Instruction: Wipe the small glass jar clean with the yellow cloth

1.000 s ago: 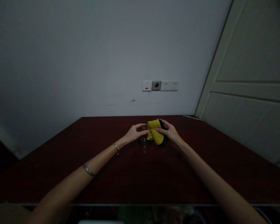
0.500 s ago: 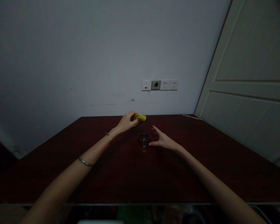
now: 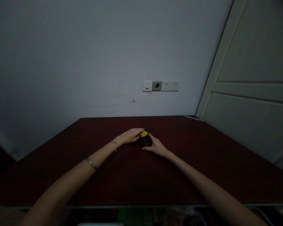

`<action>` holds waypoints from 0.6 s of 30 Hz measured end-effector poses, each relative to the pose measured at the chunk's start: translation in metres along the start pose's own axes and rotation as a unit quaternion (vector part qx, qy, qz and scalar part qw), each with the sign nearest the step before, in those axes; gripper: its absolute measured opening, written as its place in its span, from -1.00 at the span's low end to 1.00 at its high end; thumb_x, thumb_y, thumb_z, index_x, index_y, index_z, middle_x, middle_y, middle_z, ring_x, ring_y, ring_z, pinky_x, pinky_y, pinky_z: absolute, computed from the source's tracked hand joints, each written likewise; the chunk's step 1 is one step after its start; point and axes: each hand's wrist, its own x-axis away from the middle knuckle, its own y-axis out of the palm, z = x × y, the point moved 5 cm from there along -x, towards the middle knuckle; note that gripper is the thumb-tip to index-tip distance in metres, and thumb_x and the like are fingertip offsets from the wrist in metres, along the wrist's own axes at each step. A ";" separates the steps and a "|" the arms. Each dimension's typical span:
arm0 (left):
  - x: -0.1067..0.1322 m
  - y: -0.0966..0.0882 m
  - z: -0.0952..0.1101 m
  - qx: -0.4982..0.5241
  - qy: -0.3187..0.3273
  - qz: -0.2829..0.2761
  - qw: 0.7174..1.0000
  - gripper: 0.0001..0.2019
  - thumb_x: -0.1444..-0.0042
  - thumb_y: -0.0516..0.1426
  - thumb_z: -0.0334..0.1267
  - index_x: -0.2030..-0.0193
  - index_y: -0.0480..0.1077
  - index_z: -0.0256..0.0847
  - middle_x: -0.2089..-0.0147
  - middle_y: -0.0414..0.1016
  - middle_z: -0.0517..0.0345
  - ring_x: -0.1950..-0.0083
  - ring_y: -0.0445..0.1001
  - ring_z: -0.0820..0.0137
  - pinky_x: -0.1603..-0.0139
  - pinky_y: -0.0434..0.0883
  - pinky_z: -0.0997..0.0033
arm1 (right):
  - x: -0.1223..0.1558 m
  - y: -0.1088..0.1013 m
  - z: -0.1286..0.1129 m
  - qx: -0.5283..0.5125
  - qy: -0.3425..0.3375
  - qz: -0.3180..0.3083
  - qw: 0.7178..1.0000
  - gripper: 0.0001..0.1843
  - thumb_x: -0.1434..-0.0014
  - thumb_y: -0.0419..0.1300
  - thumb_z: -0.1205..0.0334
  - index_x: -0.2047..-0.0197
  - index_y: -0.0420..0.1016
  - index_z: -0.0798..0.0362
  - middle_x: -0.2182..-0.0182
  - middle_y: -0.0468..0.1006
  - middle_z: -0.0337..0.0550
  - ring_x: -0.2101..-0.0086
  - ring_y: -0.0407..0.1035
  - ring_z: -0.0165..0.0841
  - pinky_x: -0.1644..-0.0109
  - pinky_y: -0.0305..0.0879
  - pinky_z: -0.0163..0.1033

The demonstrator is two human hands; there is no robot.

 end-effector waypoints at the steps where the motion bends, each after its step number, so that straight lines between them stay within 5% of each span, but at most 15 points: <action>1: 0.002 0.002 0.001 -0.009 0.009 -0.004 1.000 -0.51 -0.02 0.03 -0.48 -0.14 0.19 -0.21 -0.16 0.30 -0.01 -0.17 0.28 0.28 -0.20 0.20 0.24 | 0.001 -0.001 -0.001 0.007 -0.004 0.006 1.000 -0.03 0.19 0.36 0.03 -0.23 0.03 0.10 -0.11 0.31 0.09 -0.09 0.24 -0.16 -0.17 0.13 -0.05; 18: 0.006 -0.001 0.025 -0.051 0.033 -0.025 0.998 -0.70 -0.07 -0.01 -0.51 0.07 0.36 -0.23 0.12 0.49 0.04 0.11 0.45 0.34 0.03 0.33 0.36 | 0.003 0.001 0.007 0.066 -0.009 0.054 0.996 -0.03 0.18 0.34 -0.01 -0.24 0.06 0.13 -0.07 0.36 0.14 -0.06 0.28 -0.10 -0.13 0.20 0.00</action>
